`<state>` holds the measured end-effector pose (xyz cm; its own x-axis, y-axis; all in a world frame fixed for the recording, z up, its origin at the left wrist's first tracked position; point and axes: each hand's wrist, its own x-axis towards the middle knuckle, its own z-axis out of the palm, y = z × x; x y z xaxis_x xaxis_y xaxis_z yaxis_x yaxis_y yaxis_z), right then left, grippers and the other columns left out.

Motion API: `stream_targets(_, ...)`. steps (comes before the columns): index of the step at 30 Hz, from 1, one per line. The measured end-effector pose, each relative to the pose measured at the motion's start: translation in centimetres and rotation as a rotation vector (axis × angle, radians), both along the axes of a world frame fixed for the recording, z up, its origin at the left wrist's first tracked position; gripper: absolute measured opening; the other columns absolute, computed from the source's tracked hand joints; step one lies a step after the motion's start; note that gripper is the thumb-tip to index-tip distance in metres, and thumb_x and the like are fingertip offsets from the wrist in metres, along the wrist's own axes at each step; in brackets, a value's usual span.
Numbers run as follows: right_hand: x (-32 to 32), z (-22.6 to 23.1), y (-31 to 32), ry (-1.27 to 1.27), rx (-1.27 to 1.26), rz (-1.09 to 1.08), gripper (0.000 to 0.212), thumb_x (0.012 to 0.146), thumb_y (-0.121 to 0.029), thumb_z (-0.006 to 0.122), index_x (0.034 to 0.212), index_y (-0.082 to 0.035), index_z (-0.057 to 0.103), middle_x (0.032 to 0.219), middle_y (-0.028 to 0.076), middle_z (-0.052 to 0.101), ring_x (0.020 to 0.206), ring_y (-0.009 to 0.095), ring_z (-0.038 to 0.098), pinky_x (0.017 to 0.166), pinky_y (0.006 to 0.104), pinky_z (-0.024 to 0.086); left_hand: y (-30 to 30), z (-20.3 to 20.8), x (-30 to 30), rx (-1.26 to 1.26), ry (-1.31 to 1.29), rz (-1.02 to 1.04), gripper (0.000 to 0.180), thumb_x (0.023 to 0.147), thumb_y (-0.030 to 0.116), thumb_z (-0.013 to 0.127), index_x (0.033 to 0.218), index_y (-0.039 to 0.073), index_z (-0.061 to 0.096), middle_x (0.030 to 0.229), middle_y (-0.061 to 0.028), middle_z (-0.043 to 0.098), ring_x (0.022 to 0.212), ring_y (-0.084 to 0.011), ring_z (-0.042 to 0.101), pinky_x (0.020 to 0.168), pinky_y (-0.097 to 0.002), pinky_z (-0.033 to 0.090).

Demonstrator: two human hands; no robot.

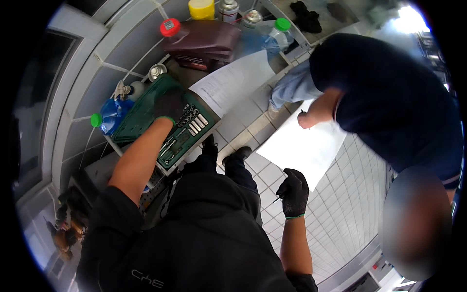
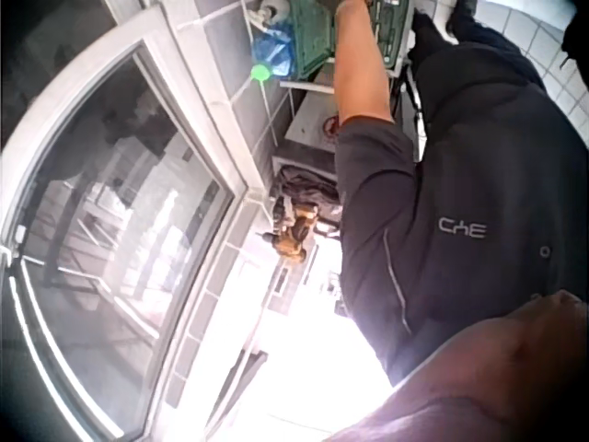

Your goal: The person disassembles a small electronic component on a workbench using a screwdriver and a blue air blow gun. They remove screws, separate the casing, and inspect the internal parts. The person then places the disassembled components into a blue plastic bin.

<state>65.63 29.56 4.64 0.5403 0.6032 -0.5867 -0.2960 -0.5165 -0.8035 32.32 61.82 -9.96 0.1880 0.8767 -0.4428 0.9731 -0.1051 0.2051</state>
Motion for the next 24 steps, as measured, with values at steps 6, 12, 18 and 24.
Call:
stream_targets(6, 0.9, -1.7, 3.8, -0.050, -0.067, 0.287, 0.033, 0.106, -0.021, 0.062, 0.128, 0.004, 0.064, 0.068, 0.004, 0.060, 0.052, 0.011, 0.054, 0.049, 0.0245, 0.043, -13.2, 3.6, -5.1, -0.039, -0.251, 0.250, 0.035, 0.101, 0.045, 0.060, 0.120, 0.019, 0.075, 0.116, -0.0138, 0.076, 0.106, -0.0381, 0.073, 0.094, -0.0512, 0.057)
stream_targets(12, -1.3, -2.7, 8.7, -0.214, -0.111, 0.647, 0.046, 0.094, -0.001, 0.072, 0.138, 0.004, 0.059, 0.072, -0.002, 0.061, 0.060, 0.006, 0.056, 0.051, 0.0198, 0.043, -19.4, -0.2, -10.8, 0.356, -0.081, 0.463, 0.021, 0.092, 0.029, 0.072, 0.108, 0.018, 0.080, 0.097, -0.0123, 0.077, 0.091, -0.0313, 0.075, 0.077, -0.0452, 0.060)
stream_targets(18, -3.9, -1.8, 11.9, -0.168, -0.272, 0.690, 0.042, 0.092, -0.004, 0.075, 0.133, -0.007, 0.068, 0.075, -0.001, 0.063, 0.064, 0.007, 0.058, 0.056, 0.0231, 0.046, -17.2, 0.1, -13.9, 0.317, -0.026, 0.537, 0.025, 0.093, 0.032, 0.071, 0.110, 0.014, 0.076, 0.096, -0.0147, 0.072, 0.092, -0.0355, 0.073, 0.082, -0.0488, 0.058)
stream_targets(24, -5.5, -1.9, 11.5, -0.184, -0.288, 0.715, 0.040, 0.092, -0.002, 0.076, 0.131, -0.007, 0.069, 0.074, -0.002, 0.062, 0.065, 0.006, 0.057, 0.058, 0.0234, 0.045, -15.5, 1.1, -14.1, 0.208, -0.066, 0.510, 0.028, 0.091, 0.031, 0.071, 0.111, 0.012, 0.073, 0.103, -0.0165, 0.074, 0.097, -0.0370, 0.073, 0.086, -0.0526, 0.057)
